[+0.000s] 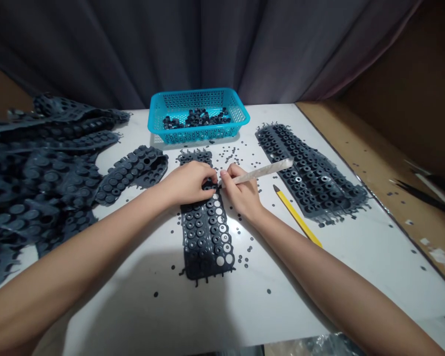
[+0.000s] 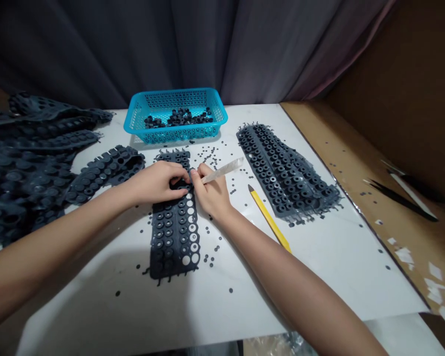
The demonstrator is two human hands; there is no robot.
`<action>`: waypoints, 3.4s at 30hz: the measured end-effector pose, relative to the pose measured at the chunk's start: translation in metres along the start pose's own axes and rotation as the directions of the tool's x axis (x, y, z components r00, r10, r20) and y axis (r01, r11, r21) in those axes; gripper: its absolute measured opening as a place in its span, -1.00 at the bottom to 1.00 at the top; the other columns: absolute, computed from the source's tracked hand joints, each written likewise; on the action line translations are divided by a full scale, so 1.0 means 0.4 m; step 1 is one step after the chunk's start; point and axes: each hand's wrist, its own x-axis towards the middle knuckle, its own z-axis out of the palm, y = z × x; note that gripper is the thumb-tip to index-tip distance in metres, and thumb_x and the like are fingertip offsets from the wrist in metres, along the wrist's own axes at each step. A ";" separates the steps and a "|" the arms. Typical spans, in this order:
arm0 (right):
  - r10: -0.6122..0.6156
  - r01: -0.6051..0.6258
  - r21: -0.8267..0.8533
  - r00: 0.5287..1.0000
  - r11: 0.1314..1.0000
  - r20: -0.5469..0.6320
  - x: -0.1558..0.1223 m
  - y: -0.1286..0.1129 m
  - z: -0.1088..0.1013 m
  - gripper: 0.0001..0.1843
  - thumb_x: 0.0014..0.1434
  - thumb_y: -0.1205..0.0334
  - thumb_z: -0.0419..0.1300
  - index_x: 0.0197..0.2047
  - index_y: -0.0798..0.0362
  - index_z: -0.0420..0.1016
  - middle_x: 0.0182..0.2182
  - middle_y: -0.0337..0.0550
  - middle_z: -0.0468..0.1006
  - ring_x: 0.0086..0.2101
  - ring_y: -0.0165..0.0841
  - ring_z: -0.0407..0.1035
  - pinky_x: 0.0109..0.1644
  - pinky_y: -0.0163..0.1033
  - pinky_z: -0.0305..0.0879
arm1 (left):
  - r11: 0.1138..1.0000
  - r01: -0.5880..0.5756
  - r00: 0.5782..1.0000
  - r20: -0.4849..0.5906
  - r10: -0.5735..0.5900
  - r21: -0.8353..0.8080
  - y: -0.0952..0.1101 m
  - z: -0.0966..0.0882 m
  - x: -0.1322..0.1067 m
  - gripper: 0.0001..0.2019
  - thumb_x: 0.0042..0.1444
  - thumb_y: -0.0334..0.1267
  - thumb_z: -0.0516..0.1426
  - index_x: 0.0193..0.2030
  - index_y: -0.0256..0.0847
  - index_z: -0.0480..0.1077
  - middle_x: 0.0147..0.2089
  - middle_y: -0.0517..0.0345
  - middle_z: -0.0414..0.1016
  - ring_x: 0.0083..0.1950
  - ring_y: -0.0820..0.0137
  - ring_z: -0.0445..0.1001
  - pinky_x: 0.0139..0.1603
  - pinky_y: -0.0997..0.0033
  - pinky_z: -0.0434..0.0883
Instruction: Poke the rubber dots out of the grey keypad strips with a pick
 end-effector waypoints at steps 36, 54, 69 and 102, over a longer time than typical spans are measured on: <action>-0.004 0.007 -0.062 0.999 0.998 0.040 -0.006 -0.004 0.004 -0.61 0.30 0.08 -0.04 -0.54 -0.03 -0.02 -0.63 -0.34 0.07 -0.55 -0.38 0.09 -0.41 -0.24 -0.01 | -0.352 0.134 0.820 0.304 -0.486 -0.926 -0.026 -0.015 -0.052 -0.97 0.01 -0.38 0.06 -0.38 -0.29 0.29 -0.47 0.20 0.27 -0.61 0.60 0.16 -0.65 0.64 0.17; 0.061 -0.061 -0.003 0.997 0.998 -0.039 0.013 -0.002 0.001 -0.65 0.24 0.12 0.09 -0.56 -0.01 0.17 -0.66 -0.35 0.26 -0.53 -0.37 0.22 -0.35 -0.26 0.13 | 0.602 0.273 0.889 -0.043 -0.456 -0.750 -0.018 -0.006 -0.004 -0.84 -0.11 -0.35 0.05 -0.43 -0.23 0.46 -0.51 0.20 0.34 -0.54 0.49 0.18 -0.55 0.51 0.08; 0.008 -0.007 -0.092 1.000 0.996 0.006 0.018 0.005 0.011 -0.66 0.25 0.10 0.02 -0.53 -0.02 0.09 -0.63 -0.31 0.25 -0.53 -0.36 0.21 -0.42 -0.26 0.04 | 0.998 0.028 0.999 0.027 -0.030 0.064 -0.014 -0.024 0.049 -0.87 -0.13 -0.28 0.18 -0.37 -0.19 0.44 -0.35 0.09 0.44 -0.34 0.30 0.37 -0.40 0.41 0.16; -0.031 0.035 -0.185 0.999 0.982 0.020 0.011 0.002 0.016 -0.68 0.26 0.13 -0.02 -0.51 -0.03 0.03 -0.65 -0.33 0.19 -0.57 -0.37 0.18 -0.41 -0.28 0.01 | 0.532 0.004 0.769 -0.338 -0.542 -0.847 -0.069 0.057 -0.041 -0.79 0.04 -0.12 0.23 -0.35 -0.24 0.41 -0.40 0.22 0.39 -0.38 0.49 0.31 -0.35 0.55 0.24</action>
